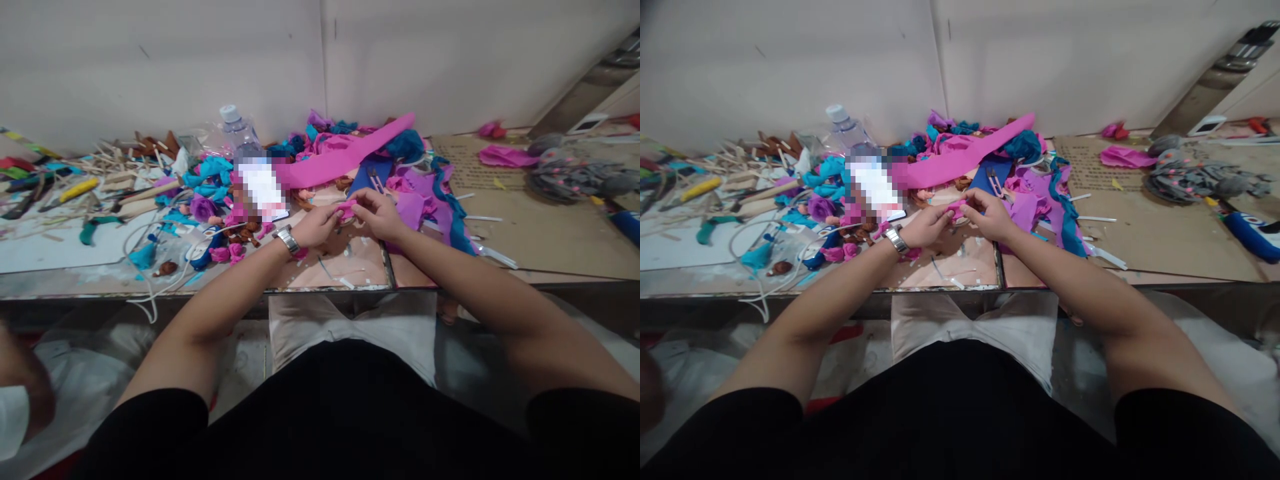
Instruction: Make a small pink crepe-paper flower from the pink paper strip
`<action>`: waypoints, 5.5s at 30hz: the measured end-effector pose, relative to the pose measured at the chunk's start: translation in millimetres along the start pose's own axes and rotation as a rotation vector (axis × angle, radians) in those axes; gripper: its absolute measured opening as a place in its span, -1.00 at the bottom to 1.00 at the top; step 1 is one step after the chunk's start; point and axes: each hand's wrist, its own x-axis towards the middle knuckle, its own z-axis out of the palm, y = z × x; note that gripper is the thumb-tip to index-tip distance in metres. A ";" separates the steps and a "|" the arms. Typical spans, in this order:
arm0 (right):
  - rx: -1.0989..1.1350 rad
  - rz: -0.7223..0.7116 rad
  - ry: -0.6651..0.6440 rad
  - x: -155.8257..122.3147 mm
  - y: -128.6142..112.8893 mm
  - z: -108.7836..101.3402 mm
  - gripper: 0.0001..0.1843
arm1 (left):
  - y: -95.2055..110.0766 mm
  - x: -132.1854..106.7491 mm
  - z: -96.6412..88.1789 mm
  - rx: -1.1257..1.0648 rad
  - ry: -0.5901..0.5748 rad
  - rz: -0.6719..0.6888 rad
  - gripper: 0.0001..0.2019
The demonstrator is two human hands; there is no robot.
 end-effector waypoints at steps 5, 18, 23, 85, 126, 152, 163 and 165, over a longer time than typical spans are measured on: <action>-0.123 -0.043 -0.073 -0.8 -5.6 -1.0 -0.47 | 2.4 -0.9 0.1 0.039 -0.040 -0.002 -0.28; -0.186 -0.109 -0.047 -1.6 -8.3 -0.6 -0.73 | 7.0 0.3 -2.9 -0.348 -0.112 -0.124 -0.25; -0.131 -0.082 -0.065 -1.7 -13.0 0.5 -0.65 | 9.1 1.6 -2.8 -0.481 -0.130 -0.165 -0.32; 0.050 0.119 -0.052 0.1 -9.4 4.5 -0.58 | 24.4 1.1 -5.2 -0.221 -0.005 -0.070 -0.27; 0.075 0.042 -0.056 0.7 -10.3 4.7 -0.53 | 22.4 -0.6 -6.4 -0.191 -0.030 -0.086 -0.38; 0.099 0.284 -0.009 0.1 -15.1 6.3 -0.73 | 19.6 -1.7 -6.1 0.433 0.008 0.102 -0.68; -0.119 0.045 -0.047 -1.9 -17.6 2.1 -0.73 | 18.8 -1.4 -1.8 -0.471 -0.164 -0.247 -0.21; -0.137 0.017 -0.032 -1.9 -17.0 1.5 -0.75 | 18.2 -0.2 -1.1 -0.544 -0.170 -0.272 -0.24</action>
